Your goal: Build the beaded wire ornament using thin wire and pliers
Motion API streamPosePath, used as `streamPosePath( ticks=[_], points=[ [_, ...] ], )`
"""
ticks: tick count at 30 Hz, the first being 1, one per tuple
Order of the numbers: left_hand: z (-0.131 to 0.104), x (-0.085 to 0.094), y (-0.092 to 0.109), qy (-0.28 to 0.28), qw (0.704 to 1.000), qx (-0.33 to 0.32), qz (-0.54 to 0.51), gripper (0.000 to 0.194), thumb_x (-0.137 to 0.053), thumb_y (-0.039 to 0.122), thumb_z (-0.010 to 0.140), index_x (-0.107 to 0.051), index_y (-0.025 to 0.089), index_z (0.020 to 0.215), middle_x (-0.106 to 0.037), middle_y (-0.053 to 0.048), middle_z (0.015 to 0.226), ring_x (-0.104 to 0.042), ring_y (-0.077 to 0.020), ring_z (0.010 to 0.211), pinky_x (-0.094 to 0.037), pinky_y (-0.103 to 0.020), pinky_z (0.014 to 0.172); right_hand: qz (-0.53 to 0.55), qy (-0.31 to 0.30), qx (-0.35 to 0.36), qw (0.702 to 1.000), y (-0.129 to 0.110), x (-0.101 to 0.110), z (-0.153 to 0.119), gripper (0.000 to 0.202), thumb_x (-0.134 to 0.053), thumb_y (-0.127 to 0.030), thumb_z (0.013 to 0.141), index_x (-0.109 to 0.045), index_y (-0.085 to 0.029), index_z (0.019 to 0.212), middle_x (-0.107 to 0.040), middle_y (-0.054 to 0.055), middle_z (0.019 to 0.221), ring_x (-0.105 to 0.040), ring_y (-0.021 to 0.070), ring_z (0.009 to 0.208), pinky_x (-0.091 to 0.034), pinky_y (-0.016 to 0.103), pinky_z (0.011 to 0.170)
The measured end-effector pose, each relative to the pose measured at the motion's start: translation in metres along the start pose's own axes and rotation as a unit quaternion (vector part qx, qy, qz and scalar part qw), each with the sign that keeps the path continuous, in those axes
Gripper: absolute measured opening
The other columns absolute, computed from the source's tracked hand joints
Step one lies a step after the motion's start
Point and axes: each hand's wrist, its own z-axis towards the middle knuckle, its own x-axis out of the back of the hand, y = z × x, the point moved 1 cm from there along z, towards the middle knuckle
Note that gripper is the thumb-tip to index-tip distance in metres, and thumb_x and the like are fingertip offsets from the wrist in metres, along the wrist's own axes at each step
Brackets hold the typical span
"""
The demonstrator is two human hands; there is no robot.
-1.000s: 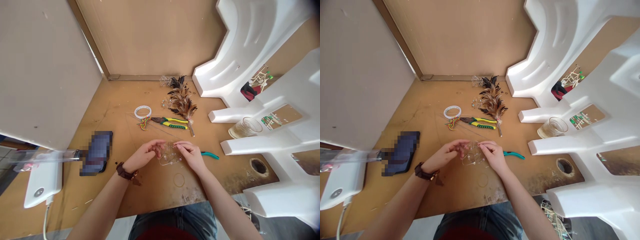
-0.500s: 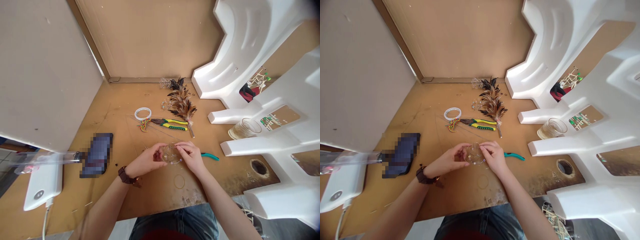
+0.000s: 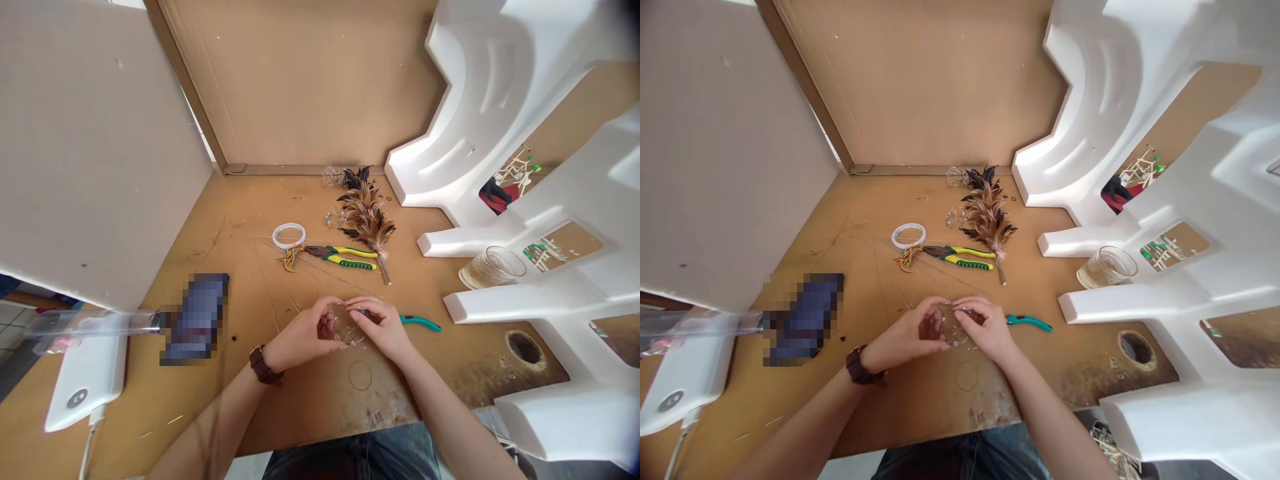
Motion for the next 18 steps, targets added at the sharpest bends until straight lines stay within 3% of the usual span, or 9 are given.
streamPosePath(
  ticks=[8, 14, 18],
  points=[
    [-0.001, 0.000, 0.001, 0.046, 0.991, -0.059, 0.108, 0.069, -0.064, 0.027, 0.070, -0.029, 0.024, 0.130, -0.053, -0.001, 0.088, -0.052, -0.0143, 0.072, -0.045, -0.028, 0.070, 0.027, 0.011, 0.029, 0.999, -0.004, 0.005, -0.001, 0.020, -0.051, -0.024, 0.083, -0.068, -0.026, 0.093, -0.065, 0.006, 0.102, -0.058, 0.0195, 0.098, -0.045, 0.037, 0.087],
    [-0.004, -0.001, 0.002, 0.053, 0.987, -0.100, 0.115, 0.064, -0.059, 0.022, 0.073, -0.027, 0.026, 0.129, -0.054, -0.002, 0.098, -0.053, -0.0132, 0.071, -0.046, -0.029, 0.072, 0.082, 0.037, -0.003, 0.996, -0.001, 0.010, -0.003, 0.018, -0.052, -0.026, 0.083, -0.068, -0.026, 0.090, -0.064, 0.005, 0.105, -0.057, 0.0201, 0.100, -0.045, 0.038, 0.087],
    [-0.003, -0.002, 0.000, 0.080, 0.986, -0.110, 0.099, 0.064, -0.057, 0.020, 0.075, -0.025, 0.026, 0.131, -0.053, -0.003, 0.104, -0.054, -0.0124, 0.072, -0.046, -0.030, 0.076, 0.097, 0.074, 0.013, 0.992, -0.002, 0.013, -0.005, 0.018, -0.052, -0.025, 0.083, -0.068, -0.027, 0.092, -0.063, 0.005, 0.108, -0.055, 0.0206, 0.103, -0.042, 0.038, 0.091]
  ],
)
